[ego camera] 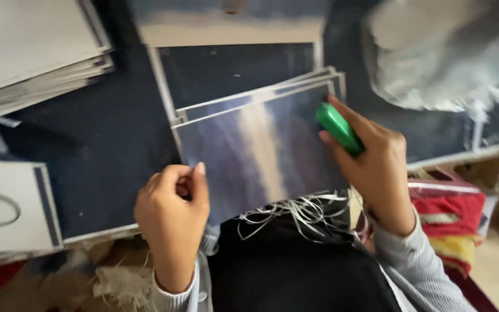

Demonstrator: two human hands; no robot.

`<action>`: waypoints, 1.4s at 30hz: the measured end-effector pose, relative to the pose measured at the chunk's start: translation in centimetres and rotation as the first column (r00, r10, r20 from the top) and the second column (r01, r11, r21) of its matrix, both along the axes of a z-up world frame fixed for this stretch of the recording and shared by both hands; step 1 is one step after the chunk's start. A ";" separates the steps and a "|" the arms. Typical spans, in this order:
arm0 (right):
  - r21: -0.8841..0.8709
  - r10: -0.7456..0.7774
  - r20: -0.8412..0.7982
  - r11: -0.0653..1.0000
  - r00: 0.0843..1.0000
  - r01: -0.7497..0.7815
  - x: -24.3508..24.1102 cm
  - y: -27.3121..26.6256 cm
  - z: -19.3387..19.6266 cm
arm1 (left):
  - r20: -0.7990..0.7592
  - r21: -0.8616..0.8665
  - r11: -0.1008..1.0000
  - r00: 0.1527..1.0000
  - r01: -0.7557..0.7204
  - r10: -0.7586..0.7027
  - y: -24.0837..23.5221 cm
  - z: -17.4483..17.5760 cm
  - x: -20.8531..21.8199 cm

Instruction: Assembling multi-layered paper invitations by applying adhesive with a glue runner and joining the components.

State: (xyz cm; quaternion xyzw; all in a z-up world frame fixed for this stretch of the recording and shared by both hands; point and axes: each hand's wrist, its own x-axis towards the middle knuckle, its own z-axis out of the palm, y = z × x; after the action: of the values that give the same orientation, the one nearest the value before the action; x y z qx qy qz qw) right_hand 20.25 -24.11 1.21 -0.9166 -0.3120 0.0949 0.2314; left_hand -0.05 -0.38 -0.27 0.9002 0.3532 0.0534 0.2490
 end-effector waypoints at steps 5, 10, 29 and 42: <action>0.057 -0.303 -0.701 0.878 0.645 0.474 1.3 -1.3 2.5 | 0.049 0.044 0.998 0.998 -0.048 0.046 -1.0 -0.1 -0.2; -0.036 -0.333 -0.708 0.898 0.623 0.439 0.6 -4.0 2.1 | 0.045 0.043 0.999 0.999 -0.008 0.006 -1.7 -0.3 -0.7; -0.070 0.168 0.039 0.984 0.985 -0.165 0.1 -9.2 -0.5 | 0.021 0.226 0.961 0.986 0.159 -0.168 -1.4 -0.6 -1.4; -0.028 0.434 0.562 0.861 0.704 -0.508 8.3 0.2 -3.4 | -0.137 0.476 0.744 0.875 0.469 -0.463 1.6 -0.9 -1.5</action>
State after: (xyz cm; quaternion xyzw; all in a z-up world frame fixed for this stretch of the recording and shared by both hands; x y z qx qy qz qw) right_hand 28.52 -23.93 -2.20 -0.7765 -0.5943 -0.1366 0.1586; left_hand -1.57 1.21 -1.15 0.9929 0.0928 0.0737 0.0137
